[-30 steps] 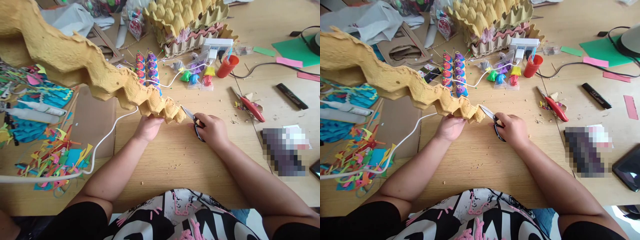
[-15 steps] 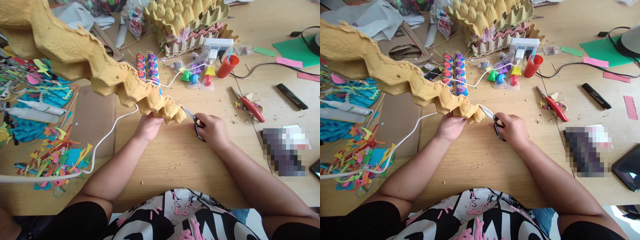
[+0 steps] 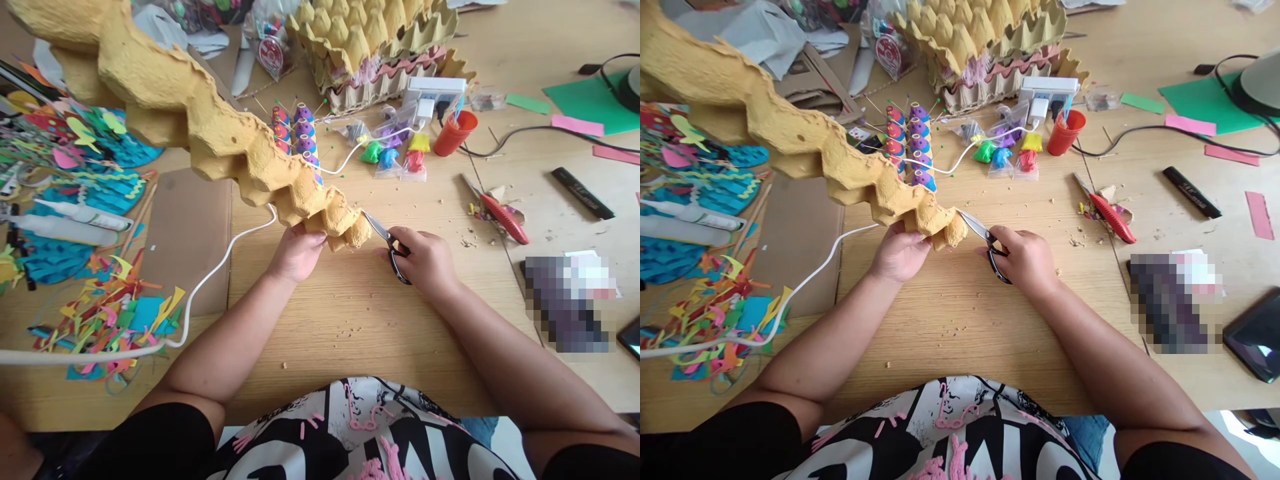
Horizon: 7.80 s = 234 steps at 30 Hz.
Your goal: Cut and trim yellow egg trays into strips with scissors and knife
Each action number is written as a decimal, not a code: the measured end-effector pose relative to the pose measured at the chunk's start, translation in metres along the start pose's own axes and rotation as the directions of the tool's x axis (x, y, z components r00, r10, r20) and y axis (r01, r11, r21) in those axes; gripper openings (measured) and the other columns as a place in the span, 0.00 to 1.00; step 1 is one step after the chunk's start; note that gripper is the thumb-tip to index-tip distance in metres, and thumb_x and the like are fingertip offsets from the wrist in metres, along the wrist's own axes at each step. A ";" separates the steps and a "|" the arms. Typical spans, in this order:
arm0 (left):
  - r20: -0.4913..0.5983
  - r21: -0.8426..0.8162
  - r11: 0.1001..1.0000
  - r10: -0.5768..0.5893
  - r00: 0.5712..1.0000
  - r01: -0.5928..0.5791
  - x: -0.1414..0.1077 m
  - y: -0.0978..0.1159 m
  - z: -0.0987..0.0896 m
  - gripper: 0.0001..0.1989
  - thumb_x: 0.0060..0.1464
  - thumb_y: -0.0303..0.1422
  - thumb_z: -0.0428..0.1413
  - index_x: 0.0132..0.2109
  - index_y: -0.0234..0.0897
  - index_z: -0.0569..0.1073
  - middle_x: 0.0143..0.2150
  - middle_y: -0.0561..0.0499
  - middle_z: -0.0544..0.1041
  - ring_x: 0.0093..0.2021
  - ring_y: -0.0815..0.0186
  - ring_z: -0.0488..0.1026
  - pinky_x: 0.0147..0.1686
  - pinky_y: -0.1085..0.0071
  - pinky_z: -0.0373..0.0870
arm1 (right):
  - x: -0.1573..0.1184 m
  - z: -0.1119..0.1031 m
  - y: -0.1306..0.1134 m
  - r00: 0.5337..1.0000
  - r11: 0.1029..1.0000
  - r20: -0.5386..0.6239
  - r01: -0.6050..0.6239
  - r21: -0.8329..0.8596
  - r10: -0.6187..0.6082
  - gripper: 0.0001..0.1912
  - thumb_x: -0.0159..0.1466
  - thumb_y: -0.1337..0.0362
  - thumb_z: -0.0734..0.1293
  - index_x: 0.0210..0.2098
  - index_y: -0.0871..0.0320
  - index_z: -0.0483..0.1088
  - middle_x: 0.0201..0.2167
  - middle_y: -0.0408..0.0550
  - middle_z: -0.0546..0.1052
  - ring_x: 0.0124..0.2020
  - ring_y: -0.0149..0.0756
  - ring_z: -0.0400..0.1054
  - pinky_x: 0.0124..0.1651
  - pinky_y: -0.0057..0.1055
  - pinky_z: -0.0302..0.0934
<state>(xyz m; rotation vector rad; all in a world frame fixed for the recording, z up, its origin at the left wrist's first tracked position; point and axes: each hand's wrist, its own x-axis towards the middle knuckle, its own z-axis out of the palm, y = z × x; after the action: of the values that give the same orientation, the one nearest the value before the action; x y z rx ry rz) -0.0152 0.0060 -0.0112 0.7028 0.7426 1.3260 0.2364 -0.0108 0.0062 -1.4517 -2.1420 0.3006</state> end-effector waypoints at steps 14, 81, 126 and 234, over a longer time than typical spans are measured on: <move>0.004 0.038 0.999 -0.020 1.000 0.020 -0.001 0.002 0.001 0.18 0.41 0.30 0.67 0.43 0.44 0.78 0.41 0.52 0.82 0.48 0.58 0.77 0.40 0.63 0.74 | 0.000 0.004 0.001 0.999 0.998 0.037 0.005 0.062 -0.008 0.20 0.66 0.44 0.66 0.43 0.54 0.75 0.23 0.43 0.75 0.24 0.35 0.67 0.31 0.30 0.56; 0.016 -0.119 0.987 -0.106 0.994 0.107 -0.004 0.008 0.006 0.21 0.38 0.25 0.65 0.43 0.42 0.77 0.42 0.53 0.82 0.44 0.63 0.79 0.42 0.68 0.78 | -0.002 0.005 0.004 0.999 0.914 0.038 0.013 0.405 -0.031 0.21 0.64 0.44 0.70 0.44 0.54 0.70 0.27 0.40 0.71 0.27 0.32 0.64 0.33 0.30 0.58; 0.145 -0.010 0.975 -0.216 0.966 0.220 -0.006 0.008 0.002 0.21 0.51 0.33 0.61 0.54 0.42 0.74 0.44 0.47 0.82 0.33 0.64 0.77 0.23 0.73 0.67 | 0.002 0.004 0.001 0.914 0.925 -0.167 0.379 0.034 -0.369 0.18 0.67 0.48 0.69 0.43 0.57 0.74 0.24 0.44 0.75 0.25 0.33 0.67 0.30 0.30 0.58; 0.072 -0.036 0.984 -0.171 0.983 0.174 -0.006 0.007 0.005 0.29 0.50 0.28 0.59 0.61 0.44 0.72 0.51 0.49 0.80 0.51 0.58 0.78 0.46 0.63 0.76 | -0.001 0.002 0.005 0.895 0.911 -0.275 0.258 -0.322 -0.351 0.13 0.68 0.50 0.69 0.40 0.53 0.76 0.24 0.44 0.76 0.26 0.34 0.67 0.30 0.32 0.54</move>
<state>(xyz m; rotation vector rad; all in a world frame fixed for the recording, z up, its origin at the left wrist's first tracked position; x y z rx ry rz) -0.0155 0.0004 -0.0018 0.6325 0.7017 1.1513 0.2397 -0.0092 0.0017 -1.1716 -2.1468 -0.3519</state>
